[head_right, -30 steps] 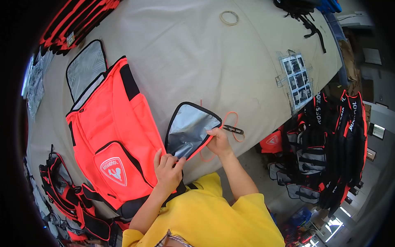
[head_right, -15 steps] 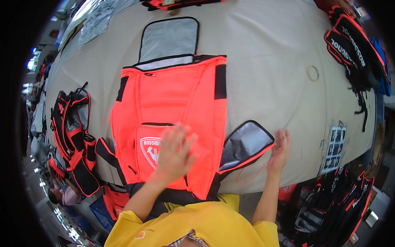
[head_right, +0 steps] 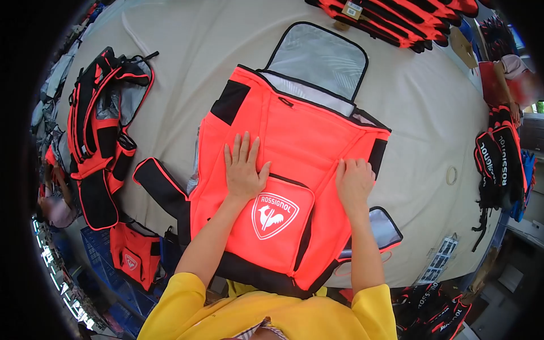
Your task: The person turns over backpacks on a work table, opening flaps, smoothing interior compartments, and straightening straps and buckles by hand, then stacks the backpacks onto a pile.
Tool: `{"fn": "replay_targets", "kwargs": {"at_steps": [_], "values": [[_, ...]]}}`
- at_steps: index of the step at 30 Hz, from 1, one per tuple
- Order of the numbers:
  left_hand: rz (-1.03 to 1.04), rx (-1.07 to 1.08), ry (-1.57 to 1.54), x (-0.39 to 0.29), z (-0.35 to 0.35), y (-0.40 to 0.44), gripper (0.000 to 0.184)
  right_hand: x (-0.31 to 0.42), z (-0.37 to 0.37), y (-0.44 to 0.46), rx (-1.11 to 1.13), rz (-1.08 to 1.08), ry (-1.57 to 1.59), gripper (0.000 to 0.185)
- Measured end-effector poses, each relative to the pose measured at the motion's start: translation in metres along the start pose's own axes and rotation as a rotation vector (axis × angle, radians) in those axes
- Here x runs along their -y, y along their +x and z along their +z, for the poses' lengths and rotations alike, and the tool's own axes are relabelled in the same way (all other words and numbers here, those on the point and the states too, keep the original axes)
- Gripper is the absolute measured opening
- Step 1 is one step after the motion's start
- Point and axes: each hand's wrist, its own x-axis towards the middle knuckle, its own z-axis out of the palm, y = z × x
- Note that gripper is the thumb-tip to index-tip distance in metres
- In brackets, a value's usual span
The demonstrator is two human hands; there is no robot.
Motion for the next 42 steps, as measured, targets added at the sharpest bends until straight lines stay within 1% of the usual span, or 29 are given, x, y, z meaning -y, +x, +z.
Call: {"fn": "replay_targets", "kwargs": {"at_steps": [1, 2, 4, 6, 7, 9, 10, 12, 13, 15, 16, 18, 19, 21, 22, 24, 26, 27, 28, 29, 30, 32, 34, 36, 37, 39, 40, 41, 42], "values": [[-0.007, -0.001, -0.004, 0.001, 0.002, 0.0, 0.073, 0.004, 0.007, 0.007, -0.273, -0.116, 0.05, 0.028], [-0.011, -0.003, -0.021, 0.001, 0.002, 0.001, 0.073, 0.017, 0.003, 0.014, -0.273, -0.117, 0.033, 0.028], [-0.017, -0.015, -0.064, 0.001, 0.001, 0.001, 0.072, 0.05, 0.002, 0.023, -0.29, -0.424, 0.186, 0.031], [-0.029, 0.005, -0.078, 0.001, 0.003, 0.001, 0.072, 0.072, 0.014, 0.016, -0.023, -0.514, 0.214, 0.036], [-0.034, 0.014, -0.08, 0.002, 0.004, 0.002, 0.073, 0.078, 0.015, 0.009, -0.018, -0.508, 0.208, 0.036], [-0.037, 0.031, -0.099, 0.004, 0.005, 0.001, 0.073, 0.083, 0.015, -0.008, 0.028, -0.688, 0.094, 0.037], [-0.036, 0.04, -0.111, 0.004, 0.005, 0.001, 0.073, 0.083, 0.017, -0.008, 0.027, -0.68, 0.088, 0.037], [-0.032, 0.046, -0.106, 0.004, 0.007, 0.001, 0.073, 0.077, 0.018, 0.001, 0.093, -0.606, 0.127, 0.039], [-0.04, 0.055, -0.09, 0.003, 0.007, 0.001, 0.073, 0.076, 0.01, 0.009, 0.072, -0.595, 0.117, 0.039], [-0.029, 0.055, -0.084, 0.003, 0.007, 0.001, 0.074, 0.074, -0.005, 0.025, -0.02, -0.505, 0.294, 0.042], [-0.04, 0.071, -0.068, 0.002, 0.006, 0.003, 0.074, 0.072, -0.007, 0.034, -0.028, -0.505, 0.286, 0.042], [-0.044, 0.084, -0.069, 0.002, 0.007, 0.002, 0.074, 0.071, -0.008, 0.054, -0.199, -0.336, 0.351, 0.046], [-0.048, 0.104, -0.062, 0.002, 0.007, 0.002, 0.075, 0.075, -0.008, 0.066, -0.193, -0.342, 0.353, 0.046], [-0.05, 0.113, -0.042, 0.002, 0.006, 0.002, 0.075, 0.092, -0.007, 0.092, -0.31, -0.333, 0.388, 0.045], [-0.039, 0.12, -0.028, 0.002, 0.005, 0.002, 0.075, 0.104, 0.001, 0.102, -0.306, -0.335, 0.395, 0.045], [-0.041, 0.109, -0.023, 0.005, 0.006, 0.003, 0.075, 0.131, 0.027, 0.119, -0.16, -0.329, 0.195, 0.037], [-0.008, 0.114, -0.044, 0.003, 0.007, 0.0, 0.075, 0.145, 0.046, 0.13, -0.141, -0.36, 0.198, 0.032], [-0.032, 0.117, -0.023, 0.003, 0.008, 0.0, 0.074, 0.138, 0.047, 0.129, -0.15, -0.32, 0.184, 0.032], [-0.062, 0.115, -0.01, 0.003, 0.012, 0.001, 0.074, 0.13, 0.043, 0.128, -0.165, -0.346, 0.22, 0.03], [-0.039, 0.123, -0.042, 0.002, 0.012, 0.002, 0.074, 0.119, 0.036, 0.126, -0.176, -0.379, 0.252, 0.029], [-0.032, 0.104, -0.025, 0.004, 0.012, 0.002, 0.074, 0.104, 0.027, 0.123, -0.179, -0.359, 0.225, 0.029], [-0.05, 0.084, -0.02, 0.001, 0.011, 0.001, 0.073, 0.071, 0.002, 0.113, -0.225, -0.323, 0.298, 0.025], [-0.041, 0.059, -0.007, 0.002, 0.008, 0.002, 0.072, 0.029, 0.001, 0.102, -0.286, -0.149, 0.267, 0.02], [-0.05, 0.055, -0.01, 0.003, 0.009, 0.004, 0.072, -0.012, 0.0, 0.095, -0.315, -0.005, 0.199, 0.019], [-0.036, 0.054, -0.024, 0.004, 0.007, 0.004, 0.071, -0.018, 0.0, 0.09, -0.314, -0.018, 0.21, 0.019], [-0.046, 0.042, -0.015, 0.001, 0.001, 0.006, 0.07, -0.023, -0.001, 0.085, -0.413, 0.008, 0.122, 0.02], [-0.045, 0.041, -0.014, -0.002, -0.001, 0.009, 0.069, -0.016, -0.007, 0.089, -0.419, -0.002, 0.132, 0.02], [-0.042, 0.031, -0.004, -0.009, -0.01, 0.018, 0.069, -0.003, -0.015, 0.092, -0.51, -0.132, 0.096, 0.021], [-0.035, 0.013, -0.065, -0.016, -0.018, 0.029, 0.066, 0.008, -0.017, 0.097, -0.601, -0.255, 0.06, 0.023]]}}
